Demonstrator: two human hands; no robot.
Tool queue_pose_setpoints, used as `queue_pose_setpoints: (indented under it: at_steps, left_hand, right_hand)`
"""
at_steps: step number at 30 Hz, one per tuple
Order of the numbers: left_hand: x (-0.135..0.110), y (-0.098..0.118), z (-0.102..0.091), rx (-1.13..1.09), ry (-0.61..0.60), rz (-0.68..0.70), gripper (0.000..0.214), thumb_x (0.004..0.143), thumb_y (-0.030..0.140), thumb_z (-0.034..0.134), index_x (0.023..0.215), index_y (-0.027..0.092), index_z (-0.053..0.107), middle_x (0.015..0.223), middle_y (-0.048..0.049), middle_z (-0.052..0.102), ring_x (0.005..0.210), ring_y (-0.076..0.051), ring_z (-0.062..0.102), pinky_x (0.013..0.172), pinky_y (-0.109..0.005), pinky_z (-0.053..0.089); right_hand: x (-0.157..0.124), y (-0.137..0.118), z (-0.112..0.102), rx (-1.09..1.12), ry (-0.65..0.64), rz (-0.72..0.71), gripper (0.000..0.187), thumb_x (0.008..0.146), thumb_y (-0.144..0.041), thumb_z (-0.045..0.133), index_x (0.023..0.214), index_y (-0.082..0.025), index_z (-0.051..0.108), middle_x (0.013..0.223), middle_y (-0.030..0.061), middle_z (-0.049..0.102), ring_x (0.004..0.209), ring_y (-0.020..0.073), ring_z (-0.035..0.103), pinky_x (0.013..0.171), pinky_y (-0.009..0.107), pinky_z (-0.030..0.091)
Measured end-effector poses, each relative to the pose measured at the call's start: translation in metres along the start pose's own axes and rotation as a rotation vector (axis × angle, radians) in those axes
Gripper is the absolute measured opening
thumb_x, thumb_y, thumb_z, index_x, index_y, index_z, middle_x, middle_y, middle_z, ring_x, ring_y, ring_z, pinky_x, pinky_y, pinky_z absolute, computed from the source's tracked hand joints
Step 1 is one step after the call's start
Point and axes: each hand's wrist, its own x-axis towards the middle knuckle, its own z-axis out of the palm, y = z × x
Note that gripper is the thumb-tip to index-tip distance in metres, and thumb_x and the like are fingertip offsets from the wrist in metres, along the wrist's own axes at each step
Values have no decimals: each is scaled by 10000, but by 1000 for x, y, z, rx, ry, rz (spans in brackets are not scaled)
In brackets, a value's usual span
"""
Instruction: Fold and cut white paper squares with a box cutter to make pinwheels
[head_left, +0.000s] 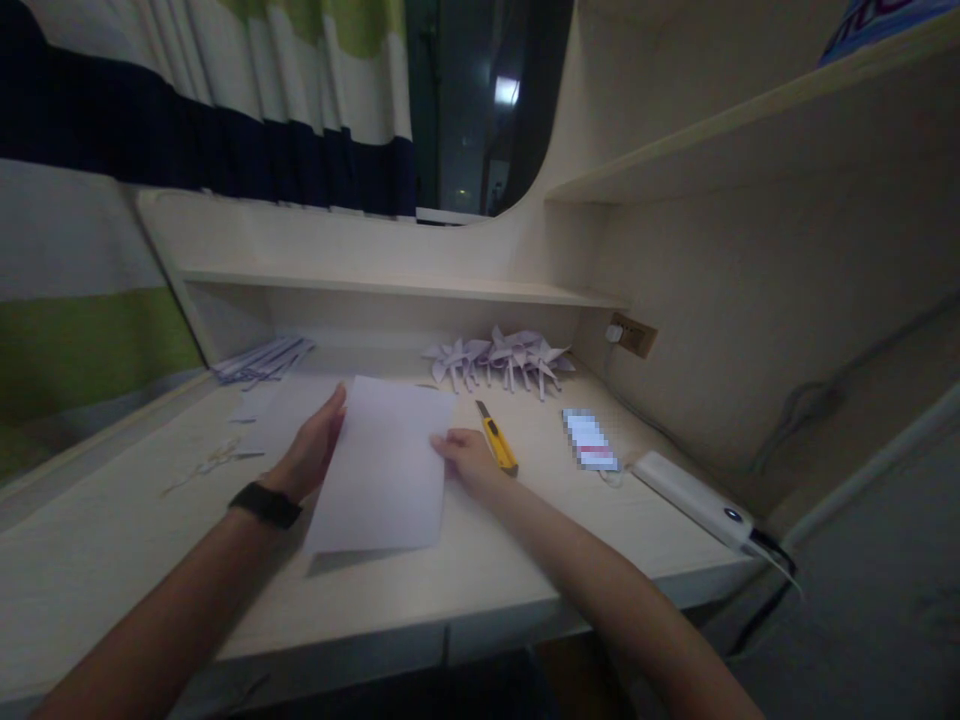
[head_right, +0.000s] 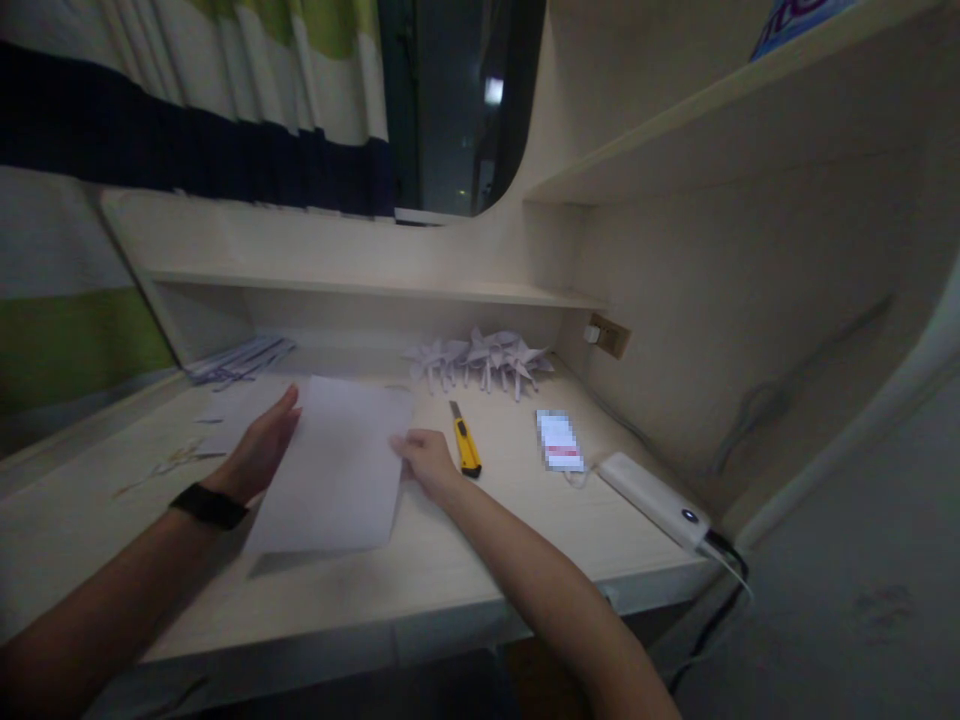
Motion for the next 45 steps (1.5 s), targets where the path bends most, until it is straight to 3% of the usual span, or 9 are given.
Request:
queue_pose_setpoints:
  at_steps: [4,9,19,38,42,45]
  left_hand:
    - [1,-7,11,53,29,-16,430,733,397,687,1054,115,631,835,-81,721,645,-215,669,581,-290,520]
    - [-2,-21,7,53,89,-92,392,686,329,733,991,102,632,787,-105,718,570,-215,661,501,-296,523]
    - [-8,-23,8,52,112,-117,317,682,333,733,880,104,639,729,-105,711,528,-216,646,465,-300,512]
    - [-6,-24,6,61,99,-111,378,676,337,748,937,91,632,754,-118,711,551,-219,647,475,-298,502]
    - [-4,-27,5,49,53,-72,380,706,384,722,919,82,633,776,-134,707,566,-224,650,483,-307,503]
    - [0,-28,2,14,122,20,374,715,401,709,911,90,638,771,-116,704,582,-209,650,509,-301,508]
  right_hand:
    - [3,2,-2,-18,33,-74,395,580,-495,750,581,-158,545,556,-17,546,479,97,472,464,223,372]
    - [0,-2,-2,-99,45,-84,386,622,-500,719,576,-159,543,516,-33,505,448,88,424,437,220,324]
    - [-1,-2,0,-115,40,-61,401,615,-523,713,586,-155,560,518,-25,513,476,102,456,445,215,336]
    - [-1,-2,0,-109,48,-51,394,619,-525,710,612,-156,571,534,-19,541,474,107,465,453,228,349]
    - [4,0,-5,-68,84,-76,378,597,-485,738,571,-168,535,504,-37,516,457,97,449,454,224,343]
    - [7,-1,-11,-62,31,-30,358,592,-467,746,598,-161,560,528,-30,545,463,100,475,464,225,355]
